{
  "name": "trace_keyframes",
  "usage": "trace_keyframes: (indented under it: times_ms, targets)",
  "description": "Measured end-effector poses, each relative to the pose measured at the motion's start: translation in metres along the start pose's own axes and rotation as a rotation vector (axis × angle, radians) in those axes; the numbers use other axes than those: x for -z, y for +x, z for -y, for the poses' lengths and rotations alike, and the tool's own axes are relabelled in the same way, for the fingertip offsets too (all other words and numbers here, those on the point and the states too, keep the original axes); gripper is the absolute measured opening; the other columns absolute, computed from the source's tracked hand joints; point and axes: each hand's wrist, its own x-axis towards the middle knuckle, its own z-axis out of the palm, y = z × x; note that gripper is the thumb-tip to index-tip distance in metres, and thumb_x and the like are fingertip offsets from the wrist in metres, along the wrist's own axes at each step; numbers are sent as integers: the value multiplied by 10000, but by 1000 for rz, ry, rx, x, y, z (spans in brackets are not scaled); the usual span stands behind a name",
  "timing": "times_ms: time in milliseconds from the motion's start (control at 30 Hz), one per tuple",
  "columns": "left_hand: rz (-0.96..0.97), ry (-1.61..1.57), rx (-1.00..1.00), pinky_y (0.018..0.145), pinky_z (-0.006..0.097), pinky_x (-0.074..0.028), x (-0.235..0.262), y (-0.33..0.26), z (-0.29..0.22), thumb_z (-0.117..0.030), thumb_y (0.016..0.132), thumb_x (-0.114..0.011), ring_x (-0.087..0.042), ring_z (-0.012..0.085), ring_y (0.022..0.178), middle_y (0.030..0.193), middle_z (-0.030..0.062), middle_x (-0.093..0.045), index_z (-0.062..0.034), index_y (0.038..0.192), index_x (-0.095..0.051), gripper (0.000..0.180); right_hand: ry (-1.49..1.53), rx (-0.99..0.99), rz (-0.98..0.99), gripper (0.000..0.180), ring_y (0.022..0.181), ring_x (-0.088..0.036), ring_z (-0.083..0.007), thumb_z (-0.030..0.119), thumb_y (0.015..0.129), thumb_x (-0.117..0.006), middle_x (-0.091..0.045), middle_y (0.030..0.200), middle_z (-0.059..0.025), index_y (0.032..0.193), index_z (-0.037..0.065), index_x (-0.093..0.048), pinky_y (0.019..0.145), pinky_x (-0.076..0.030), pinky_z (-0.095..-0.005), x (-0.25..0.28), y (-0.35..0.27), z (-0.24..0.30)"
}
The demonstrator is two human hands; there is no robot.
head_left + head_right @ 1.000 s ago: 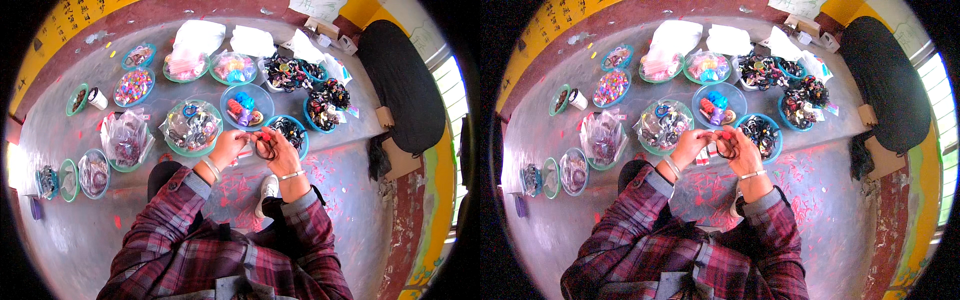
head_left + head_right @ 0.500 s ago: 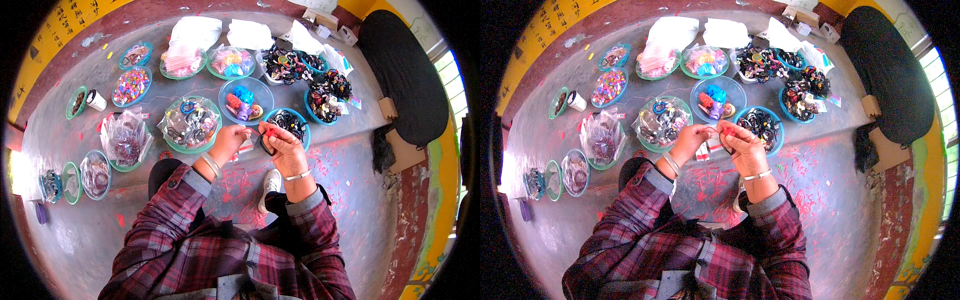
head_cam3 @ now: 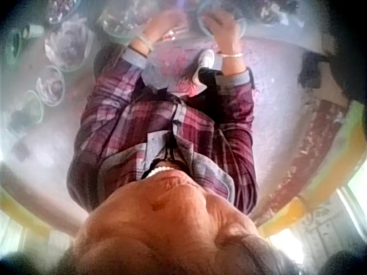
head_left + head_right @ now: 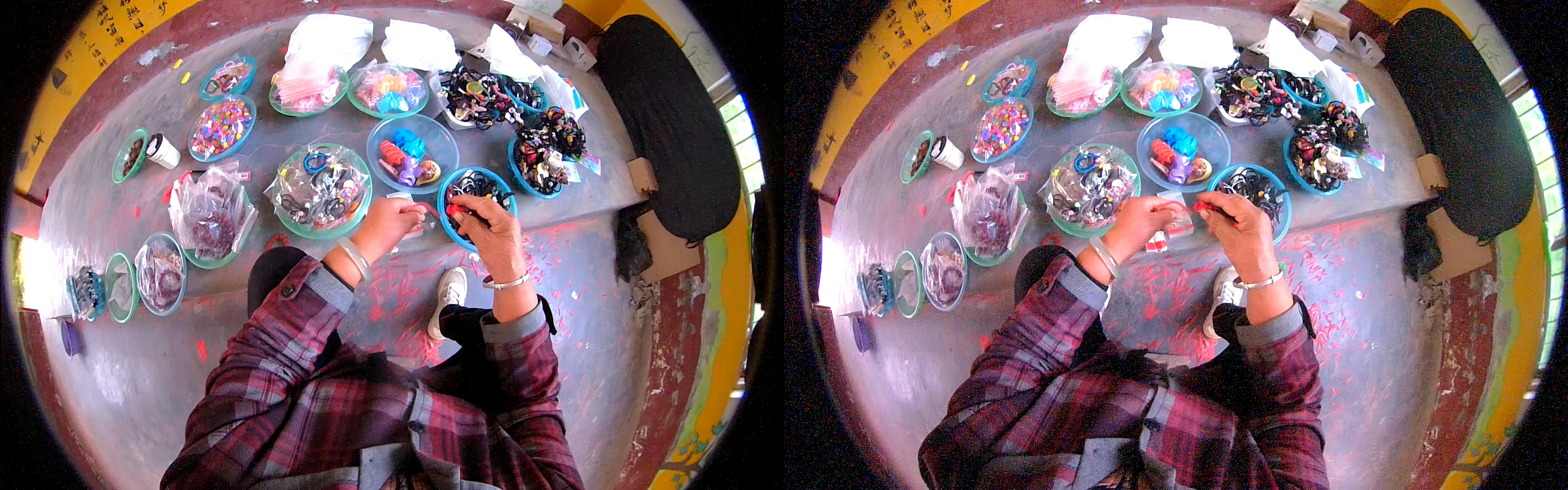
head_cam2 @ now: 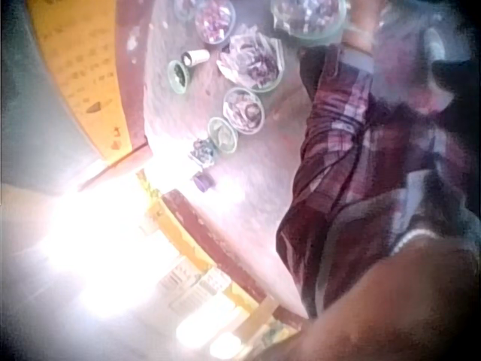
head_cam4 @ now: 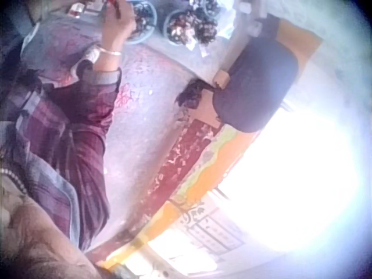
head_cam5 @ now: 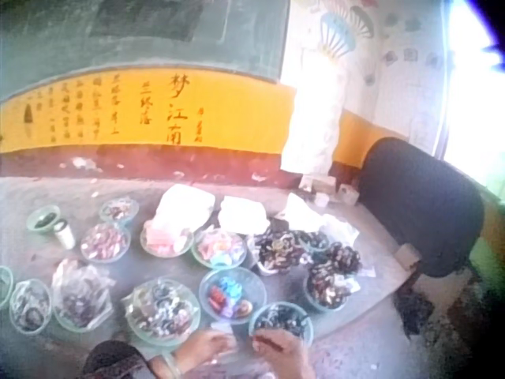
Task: The person sits on the floor surrounded by bowls of craft supplies and sorts small items into clear plastic bags. They pick up items from the bowls, place them into bags, and occasionally seal the bags.
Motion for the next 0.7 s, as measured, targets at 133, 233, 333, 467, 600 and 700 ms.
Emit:
trace_keyframes:
  times_ms: [133, 233, 333, 467, 600, 700]
  targets:
    - [61, 43, -74, 577, 249, -448, -5, 8, 33, -145, 791, -566, -561, 87, 617, 690, 68, -624, -43, 904, -657, 178, -150, 27, 50, 131, 699, -598, -206, 35, 749, -603, -603, 785, -114, 878, 17, -604, 655, -464, -283, -12, -1, -3]
    - [17, 287, -162, 591, 280, -457, -9, 2, 18, -140, 776, -583, -598, 140, 644, 697, 120, -621, -74, 894, -662, 157, -246, 38, 78, 103, 722, -609, -266, 35, 722, -596, -597, 777, -127, 824, 28, -606, 636, -475, -325, -17, -2, -6]
    - [13, 340, -212, 618, 317, -466, -10, 0, 21, -136, 760, -589, -617, 237, 696, 747, 161, -619, -81, 881, -660, 151, -418, 190, 117, 127, 707, -587, -321, 22, 702, -563, -591, 773, -133, 818, 40, -613, 621, -480, -353, -18, -2, -6]
    - [22, 386, -220, 658, 352, -472, -11, -3, 12, -135, 751, -571, -600, 321, 747, 796, 178, -615, -75, 865, -657, 155, -499, 228, 110, 137, 697, -588, -316, 22, 714, -534, -588, 760, -121, 808, 60, -625, 606, -477, -365, -19, -2, -16]
    - [58, 339, -278, 673, 356, -472, -13, -1, 18, -112, 754, -543, -601, 317, 766, 810, 177, -618, -74, 887, -653, 176, -655, 246, 133, 147, 697, -588, -319, 35, 718, -516, -590, 762, -122, 797, 78, -633, 588, -471, -381, -18, -3, -19]
    - [93, 293, -272, 684, 350, -471, -14, -2, 18, -105, 762, -517, -604, 310, 781, 819, 172, -623, -67, 893, -649, 189, -641, 165, 86, 131, 700, -590, -322, 63, 717, -524, -598, 759, -133, 784, 82, -635, 590, -470, -389, -19, -3, -20]
